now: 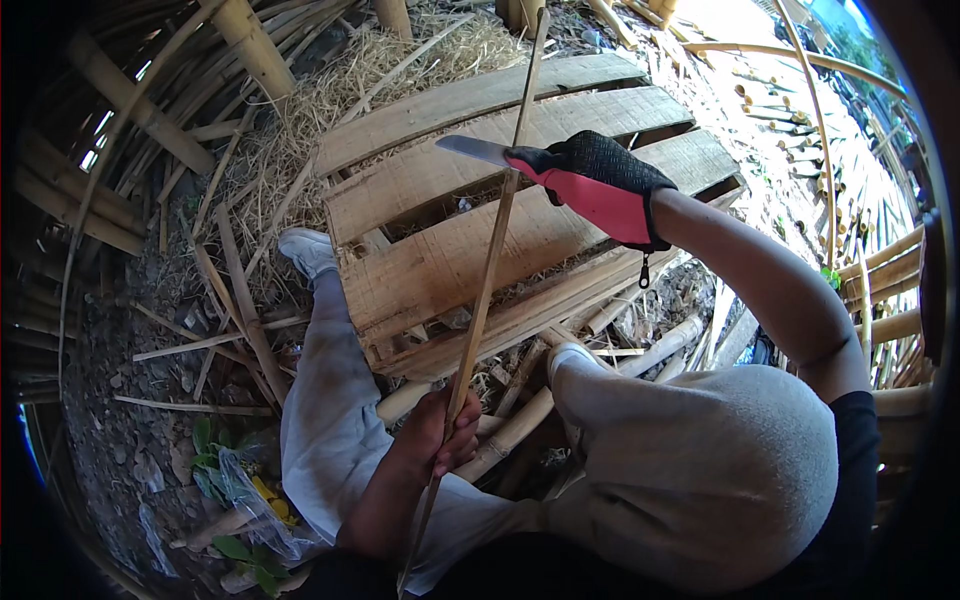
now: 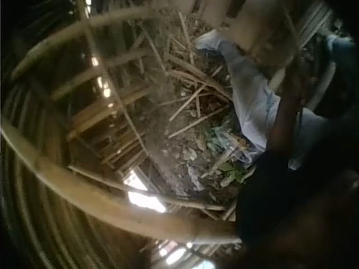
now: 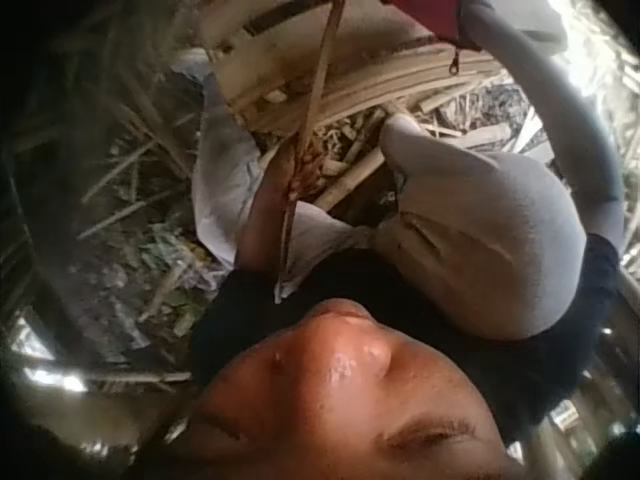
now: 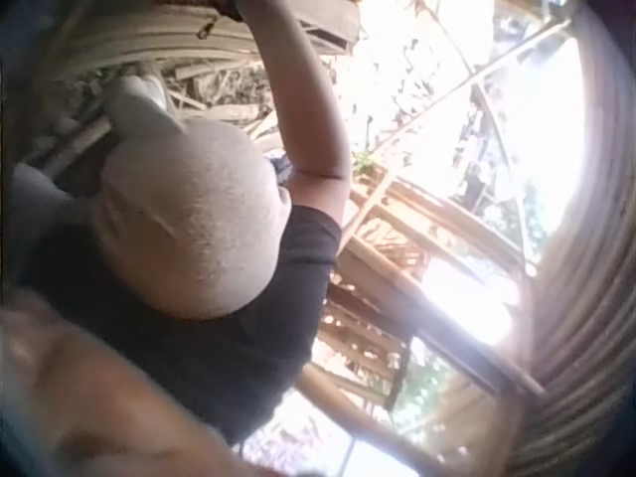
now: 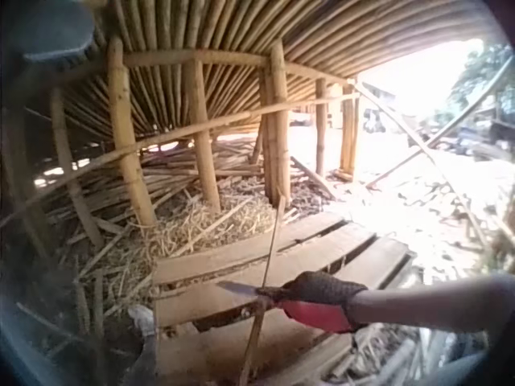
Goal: The person sits on the ground and uses a knife to shave and smooth a long bamboo stick. They hold the stick with the left hand and repeatedly scrape along its length with the knife in the right hand, removing thin strips of material.
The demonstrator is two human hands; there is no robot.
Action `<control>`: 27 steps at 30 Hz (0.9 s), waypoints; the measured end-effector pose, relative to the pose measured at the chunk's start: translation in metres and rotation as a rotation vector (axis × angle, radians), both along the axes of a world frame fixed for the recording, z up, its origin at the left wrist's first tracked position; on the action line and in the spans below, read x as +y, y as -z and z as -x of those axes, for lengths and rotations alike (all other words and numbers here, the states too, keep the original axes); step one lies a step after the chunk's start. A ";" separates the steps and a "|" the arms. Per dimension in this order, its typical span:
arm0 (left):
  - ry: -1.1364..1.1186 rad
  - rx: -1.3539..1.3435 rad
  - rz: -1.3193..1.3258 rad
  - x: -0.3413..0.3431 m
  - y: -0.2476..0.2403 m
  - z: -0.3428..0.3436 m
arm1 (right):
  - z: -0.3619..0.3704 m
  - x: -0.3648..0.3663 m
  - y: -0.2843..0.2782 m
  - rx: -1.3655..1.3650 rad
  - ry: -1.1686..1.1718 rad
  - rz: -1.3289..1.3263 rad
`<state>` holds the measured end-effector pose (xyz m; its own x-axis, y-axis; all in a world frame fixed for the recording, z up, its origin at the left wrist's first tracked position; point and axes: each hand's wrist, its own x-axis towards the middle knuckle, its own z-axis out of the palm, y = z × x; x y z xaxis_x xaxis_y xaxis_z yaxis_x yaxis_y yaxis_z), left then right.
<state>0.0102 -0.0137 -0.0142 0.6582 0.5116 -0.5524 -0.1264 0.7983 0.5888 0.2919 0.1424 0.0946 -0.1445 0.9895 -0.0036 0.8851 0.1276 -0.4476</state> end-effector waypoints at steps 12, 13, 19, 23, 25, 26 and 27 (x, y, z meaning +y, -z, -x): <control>0.016 -0.027 0.015 0.003 0.003 -0.005 | -0.019 0.008 -0.020 -0.072 0.049 -0.016; 0.000 -0.024 0.004 0.001 0.002 -0.001 | 0.003 -0.010 -0.028 -0.115 -0.019 -0.077; 0.029 0.033 0.003 0.003 -0.001 -0.004 | -0.018 0.003 -0.016 0.046 0.163 0.147; -0.008 0.061 -0.001 -0.001 -0.005 0.001 | -0.006 -0.008 0.016 -0.065 -0.199 -0.107; 0.063 0.000 -0.012 0.010 0.002 -0.009 | -0.016 -0.007 -0.027 -0.116 0.008 0.082; 0.041 0.010 -0.012 0.007 0.001 -0.007 | -0.015 0.007 -0.021 -0.035 0.022 0.123; 0.015 0.028 0.000 0.002 0.001 -0.004 | -0.007 0.000 -0.005 -0.061 -0.112 0.052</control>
<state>0.0138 -0.0117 -0.0148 0.6502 0.5017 -0.5706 -0.0975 0.7999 0.5922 0.2990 0.1426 0.0992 -0.2525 0.9653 -0.0664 0.8922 0.2057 -0.4022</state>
